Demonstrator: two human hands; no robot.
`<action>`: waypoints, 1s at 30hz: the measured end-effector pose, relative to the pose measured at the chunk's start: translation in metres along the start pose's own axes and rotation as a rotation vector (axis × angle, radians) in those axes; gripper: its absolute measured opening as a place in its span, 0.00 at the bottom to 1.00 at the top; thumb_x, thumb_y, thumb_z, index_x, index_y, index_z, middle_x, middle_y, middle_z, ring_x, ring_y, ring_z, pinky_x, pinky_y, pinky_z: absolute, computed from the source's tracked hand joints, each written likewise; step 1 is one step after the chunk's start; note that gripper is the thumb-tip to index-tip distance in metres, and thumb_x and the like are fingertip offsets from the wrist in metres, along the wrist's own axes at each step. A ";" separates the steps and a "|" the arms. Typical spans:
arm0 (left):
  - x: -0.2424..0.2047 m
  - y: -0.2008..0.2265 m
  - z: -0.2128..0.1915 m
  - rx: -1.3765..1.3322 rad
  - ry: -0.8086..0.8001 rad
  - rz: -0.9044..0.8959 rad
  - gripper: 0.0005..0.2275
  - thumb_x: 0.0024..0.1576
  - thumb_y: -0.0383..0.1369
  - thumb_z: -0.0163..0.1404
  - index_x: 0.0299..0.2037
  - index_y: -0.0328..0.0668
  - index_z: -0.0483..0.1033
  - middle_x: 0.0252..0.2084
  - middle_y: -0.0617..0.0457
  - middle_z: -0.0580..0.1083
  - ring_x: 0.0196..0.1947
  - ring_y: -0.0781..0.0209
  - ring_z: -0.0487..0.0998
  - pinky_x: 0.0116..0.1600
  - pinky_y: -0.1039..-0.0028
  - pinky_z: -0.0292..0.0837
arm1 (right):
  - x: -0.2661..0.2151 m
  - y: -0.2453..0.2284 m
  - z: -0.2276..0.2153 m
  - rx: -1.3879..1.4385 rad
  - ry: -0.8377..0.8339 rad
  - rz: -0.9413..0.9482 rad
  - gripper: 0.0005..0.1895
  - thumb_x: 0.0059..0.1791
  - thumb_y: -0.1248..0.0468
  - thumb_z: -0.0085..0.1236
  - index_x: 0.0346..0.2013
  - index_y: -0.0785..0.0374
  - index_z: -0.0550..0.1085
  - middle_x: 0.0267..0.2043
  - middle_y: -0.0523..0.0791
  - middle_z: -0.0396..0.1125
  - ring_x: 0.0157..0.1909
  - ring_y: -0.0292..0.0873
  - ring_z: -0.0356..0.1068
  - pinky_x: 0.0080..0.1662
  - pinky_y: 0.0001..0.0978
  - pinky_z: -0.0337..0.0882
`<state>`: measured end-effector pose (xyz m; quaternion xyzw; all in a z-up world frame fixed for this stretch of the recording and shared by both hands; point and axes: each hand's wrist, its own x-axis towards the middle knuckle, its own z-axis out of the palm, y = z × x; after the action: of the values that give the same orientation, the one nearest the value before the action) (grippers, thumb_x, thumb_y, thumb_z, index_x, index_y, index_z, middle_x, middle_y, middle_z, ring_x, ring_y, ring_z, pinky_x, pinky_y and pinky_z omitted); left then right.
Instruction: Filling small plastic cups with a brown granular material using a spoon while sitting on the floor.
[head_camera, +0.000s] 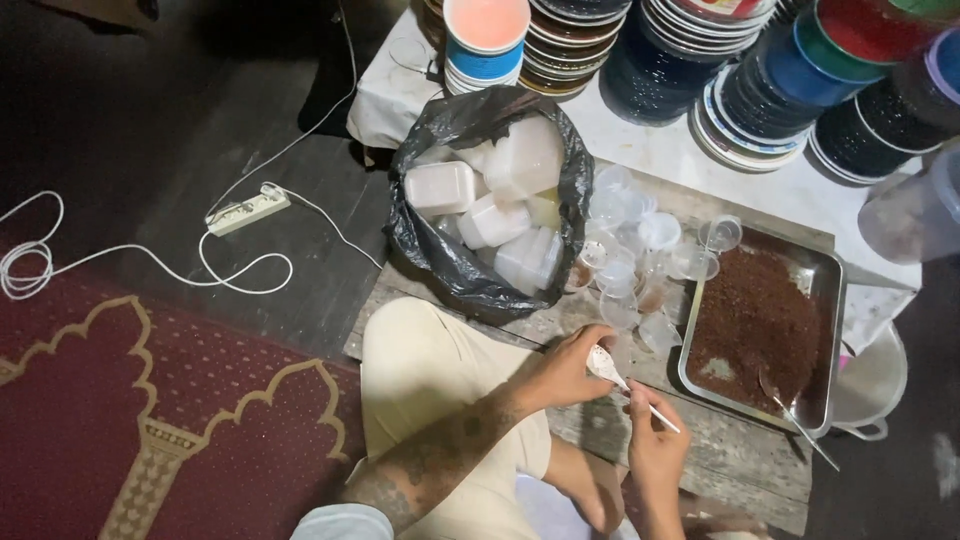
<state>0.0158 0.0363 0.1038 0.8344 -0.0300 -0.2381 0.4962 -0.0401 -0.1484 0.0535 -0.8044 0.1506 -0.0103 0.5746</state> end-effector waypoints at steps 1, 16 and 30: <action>0.005 -0.006 0.006 0.005 -0.006 0.003 0.31 0.48 0.43 0.51 0.65 0.56 0.59 0.63 0.58 0.70 0.58 0.51 0.72 0.49 0.61 0.68 | 0.003 0.003 0.000 0.003 0.007 0.003 0.13 0.55 0.60 0.53 0.46 0.65 0.80 0.43 0.45 0.75 0.40 0.39 0.69 0.47 0.31 0.69; 0.017 -0.035 0.029 -0.130 0.187 0.105 0.30 0.48 0.37 0.58 0.64 0.55 0.63 0.61 0.55 0.70 0.60 0.57 0.72 0.59 0.69 0.66 | 0.014 0.031 0.012 -0.023 -0.012 -0.041 0.16 0.55 0.56 0.52 0.45 0.62 0.81 0.44 0.44 0.77 0.47 0.37 0.72 0.50 0.31 0.69; 0.030 -0.055 0.054 -0.180 0.229 0.166 0.28 0.43 0.31 0.55 0.58 0.50 0.68 0.54 0.55 0.74 0.56 0.58 0.75 0.59 0.71 0.66 | 0.001 0.017 0.006 0.031 0.040 -0.167 0.13 0.55 0.59 0.52 0.42 0.64 0.80 0.46 0.46 0.77 0.52 0.39 0.74 0.55 0.31 0.71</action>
<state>0.0087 0.0117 0.0250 0.8030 -0.0208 -0.1012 0.5870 -0.0420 -0.1487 0.0352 -0.8049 0.0942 -0.0767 0.5809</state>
